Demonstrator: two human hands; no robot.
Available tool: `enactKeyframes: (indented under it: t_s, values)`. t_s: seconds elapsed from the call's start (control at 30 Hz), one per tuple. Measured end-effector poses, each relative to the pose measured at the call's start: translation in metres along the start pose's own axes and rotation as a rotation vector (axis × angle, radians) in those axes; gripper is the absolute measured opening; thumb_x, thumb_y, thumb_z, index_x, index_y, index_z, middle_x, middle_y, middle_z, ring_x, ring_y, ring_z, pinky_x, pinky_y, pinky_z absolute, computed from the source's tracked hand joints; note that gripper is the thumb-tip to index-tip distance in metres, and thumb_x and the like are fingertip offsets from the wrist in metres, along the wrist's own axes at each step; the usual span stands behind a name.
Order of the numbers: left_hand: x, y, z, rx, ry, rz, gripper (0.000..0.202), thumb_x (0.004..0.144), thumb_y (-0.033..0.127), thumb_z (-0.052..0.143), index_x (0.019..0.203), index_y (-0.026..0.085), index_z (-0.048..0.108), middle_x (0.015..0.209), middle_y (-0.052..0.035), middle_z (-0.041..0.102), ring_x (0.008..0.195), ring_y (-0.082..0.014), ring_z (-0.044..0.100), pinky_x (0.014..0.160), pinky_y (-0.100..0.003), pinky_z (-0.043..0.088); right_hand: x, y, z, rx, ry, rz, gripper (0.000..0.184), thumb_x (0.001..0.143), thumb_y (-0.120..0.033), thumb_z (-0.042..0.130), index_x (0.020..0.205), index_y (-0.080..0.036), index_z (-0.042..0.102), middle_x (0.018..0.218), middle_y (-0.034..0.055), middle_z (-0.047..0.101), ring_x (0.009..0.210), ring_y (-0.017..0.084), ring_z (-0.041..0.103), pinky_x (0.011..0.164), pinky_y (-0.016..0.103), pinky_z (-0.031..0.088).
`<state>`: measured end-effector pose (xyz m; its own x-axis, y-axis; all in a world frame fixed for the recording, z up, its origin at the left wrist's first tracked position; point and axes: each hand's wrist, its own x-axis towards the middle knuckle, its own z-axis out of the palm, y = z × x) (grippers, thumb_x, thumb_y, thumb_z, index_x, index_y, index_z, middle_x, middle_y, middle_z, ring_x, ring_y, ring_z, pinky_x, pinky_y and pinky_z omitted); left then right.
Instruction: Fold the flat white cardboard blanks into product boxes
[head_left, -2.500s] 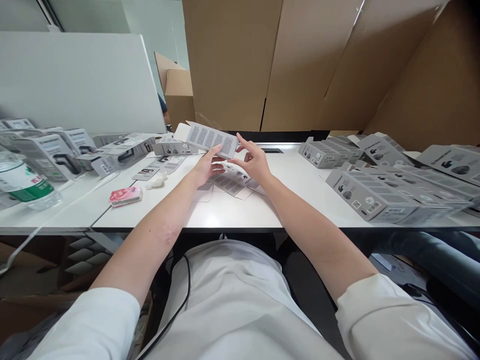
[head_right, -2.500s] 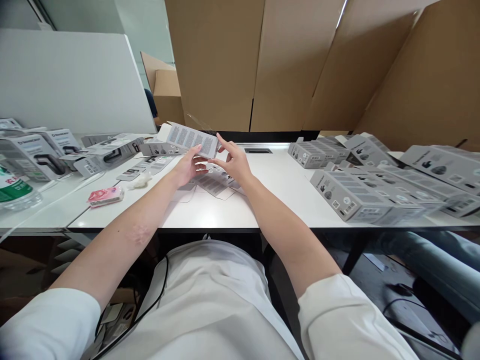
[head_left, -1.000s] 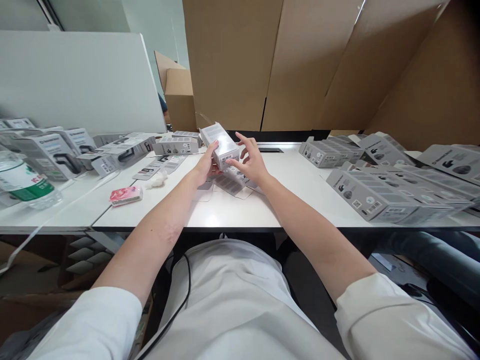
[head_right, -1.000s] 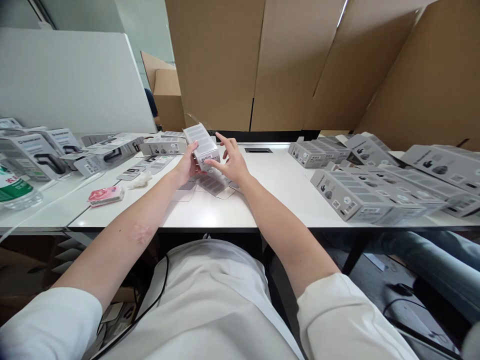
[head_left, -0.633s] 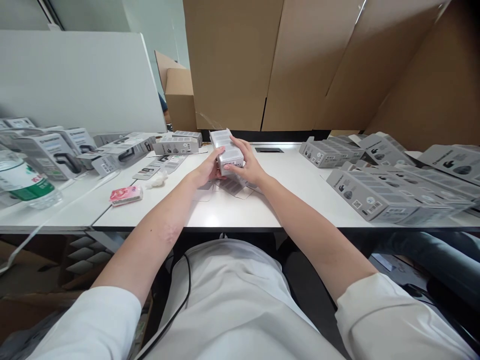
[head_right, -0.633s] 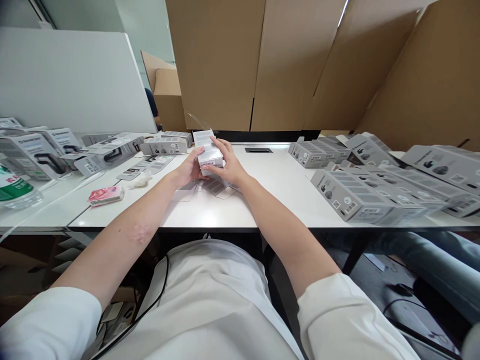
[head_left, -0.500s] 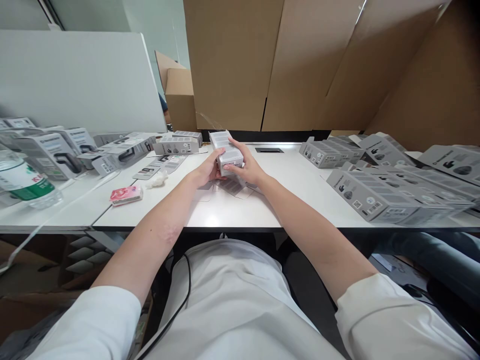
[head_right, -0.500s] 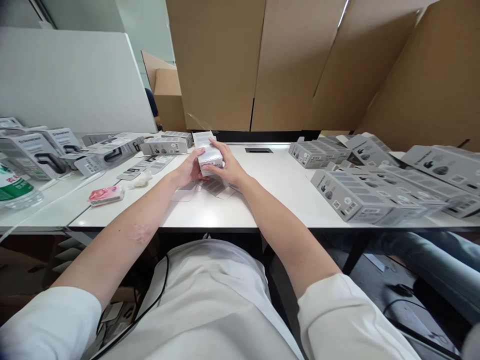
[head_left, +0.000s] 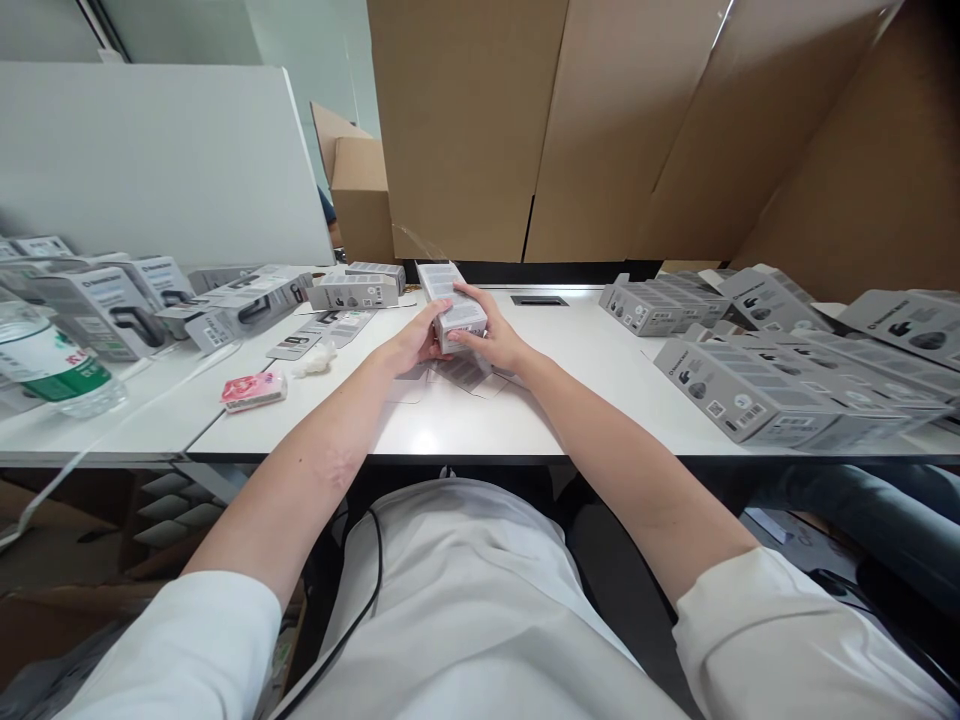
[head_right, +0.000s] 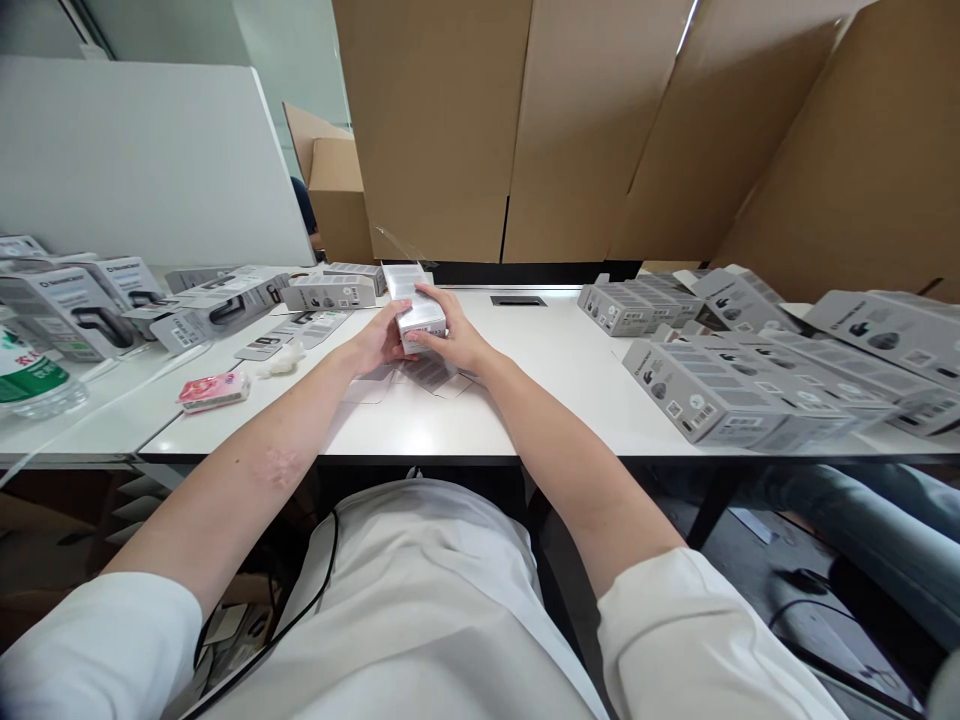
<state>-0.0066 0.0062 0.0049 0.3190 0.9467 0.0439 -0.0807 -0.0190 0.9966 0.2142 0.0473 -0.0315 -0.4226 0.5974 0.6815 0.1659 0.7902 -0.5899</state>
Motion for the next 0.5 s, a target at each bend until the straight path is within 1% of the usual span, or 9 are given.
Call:
enactKeyframes:
  t_s: [0.1, 0.2, 0.3, 0.4, 0.5]
  values:
    - [-0.002, 0.001, 0.000, 0.001, -0.003, -0.002, 0.067, 0.096, 0.078, 0.079, 0.138, 0.026, 0.081, 0.123, -0.0099, 0.092, 0.093, -0.0257, 0.083, 0.078, -0.037, 0.065, 0.001, 0.007, 0.001, 0.014, 0.003, -0.016, 0.111, 0.090, -0.094, 0.093, 0.183, -0.044, 0.058, 0.189, 0.0135, 0.053, 0.178, 0.045, 0.047, 0.150, 0.071, 0.036]
    - [-0.003, 0.002, 0.000, 0.010, -0.018, -0.005, 0.064, 0.098, 0.076, 0.078, 0.137, 0.026, 0.081, 0.122, -0.0096, 0.091, 0.094, -0.0255, 0.081, 0.077, -0.037, 0.065, 0.002, 0.011, 0.003, 0.019, 0.007, -0.027, 0.108, 0.090, -0.094, 0.092, 0.181, -0.045, 0.058, 0.187, 0.0123, 0.054, 0.177, 0.045, 0.048, 0.151, 0.069, 0.036]
    - [-0.004, 0.003, 0.000, 0.021, -0.017, -0.004, 0.060, 0.099, 0.074, 0.077, 0.135, 0.025, 0.081, 0.121, -0.0098, 0.091, 0.091, -0.0250, 0.080, 0.078, -0.037, 0.065, 0.002, 0.012, 0.005, 0.026, 0.007, -0.022, 0.107, 0.091, -0.096, 0.090, 0.180, -0.046, 0.058, 0.186, 0.0119, 0.054, 0.175, 0.043, 0.051, 0.150, 0.068, 0.039]
    - [-0.006, 0.004, 0.000, 0.032, -0.021, 0.001, 0.058, 0.101, 0.072, 0.075, 0.136, 0.026, 0.080, 0.121, -0.0097, 0.091, 0.087, -0.0245, 0.080, 0.081, -0.039, 0.066, 0.002, 0.012, 0.006, 0.034, -0.001, -0.006, 0.106, 0.091, -0.097, 0.089, 0.179, -0.047, 0.058, 0.187, 0.0116, 0.054, 0.172, 0.043, 0.053, 0.147, 0.071, 0.042]
    - [-0.007, 0.005, 0.000, 0.033, -0.036, 0.003, 0.059, 0.101, 0.072, 0.075, 0.139, 0.026, 0.079, 0.121, -0.0091, 0.091, 0.090, -0.0257, 0.081, 0.084, -0.040, 0.068, 0.002, 0.011, 0.005, 0.022, 0.003, -0.018, 0.104, 0.092, -0.097, 0.088, 0.177, -0.046, 0.060, 0.185, 0.0118, 0.056, 0.174, 0.042, 0.052, 0.149, 0.072, 0.040]
